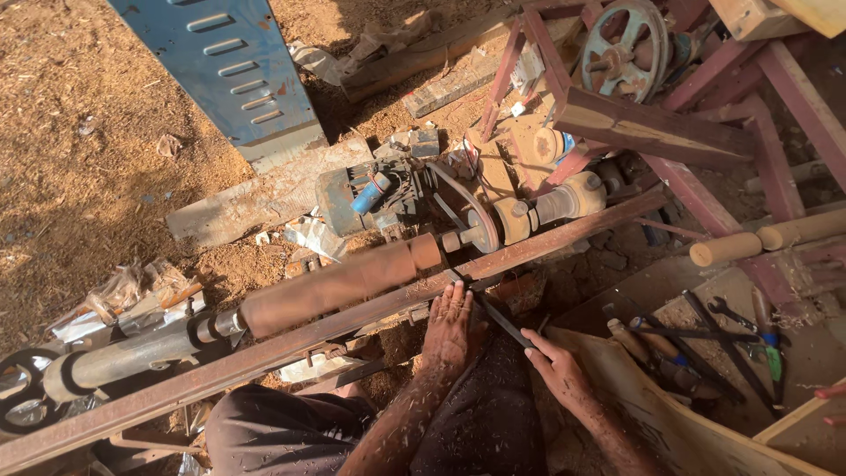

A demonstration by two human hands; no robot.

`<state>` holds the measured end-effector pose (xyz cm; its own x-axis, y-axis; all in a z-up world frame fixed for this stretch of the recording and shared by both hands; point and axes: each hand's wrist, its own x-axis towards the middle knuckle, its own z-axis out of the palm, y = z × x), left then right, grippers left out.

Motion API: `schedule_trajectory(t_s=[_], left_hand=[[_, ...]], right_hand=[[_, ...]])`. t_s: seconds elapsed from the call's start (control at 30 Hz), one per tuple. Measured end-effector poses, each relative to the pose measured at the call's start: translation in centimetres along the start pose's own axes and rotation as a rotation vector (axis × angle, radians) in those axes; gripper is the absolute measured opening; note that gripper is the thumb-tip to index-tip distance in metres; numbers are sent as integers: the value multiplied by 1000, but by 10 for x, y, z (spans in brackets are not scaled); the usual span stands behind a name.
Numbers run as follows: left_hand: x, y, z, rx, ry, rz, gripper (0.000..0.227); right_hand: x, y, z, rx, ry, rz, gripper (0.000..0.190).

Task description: The person shapes a spinning piece of wood on a lathe using a chisel.

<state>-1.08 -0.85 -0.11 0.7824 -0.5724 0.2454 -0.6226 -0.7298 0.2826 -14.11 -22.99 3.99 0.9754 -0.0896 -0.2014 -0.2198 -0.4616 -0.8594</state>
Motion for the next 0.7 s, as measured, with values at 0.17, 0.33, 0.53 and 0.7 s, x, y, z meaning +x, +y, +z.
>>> schedule_trajectory(t_s=[0.17,0.33,0.53,0.7], left_hand=[[-89,-64,-53,-926,-762,-638,81],[-158,-108,-15,-741,-1072,-374,47],[-164,-132,18,-552,-735,100,32],[-159,-116,29,-454,-757,-3,32]], right_hand=[[-59,8,23,91,183,364,59],[-92,20,43,215,255,503,63],[-104,14,51,751,495,534,66],[-104,4,36,999,805,468,58]])
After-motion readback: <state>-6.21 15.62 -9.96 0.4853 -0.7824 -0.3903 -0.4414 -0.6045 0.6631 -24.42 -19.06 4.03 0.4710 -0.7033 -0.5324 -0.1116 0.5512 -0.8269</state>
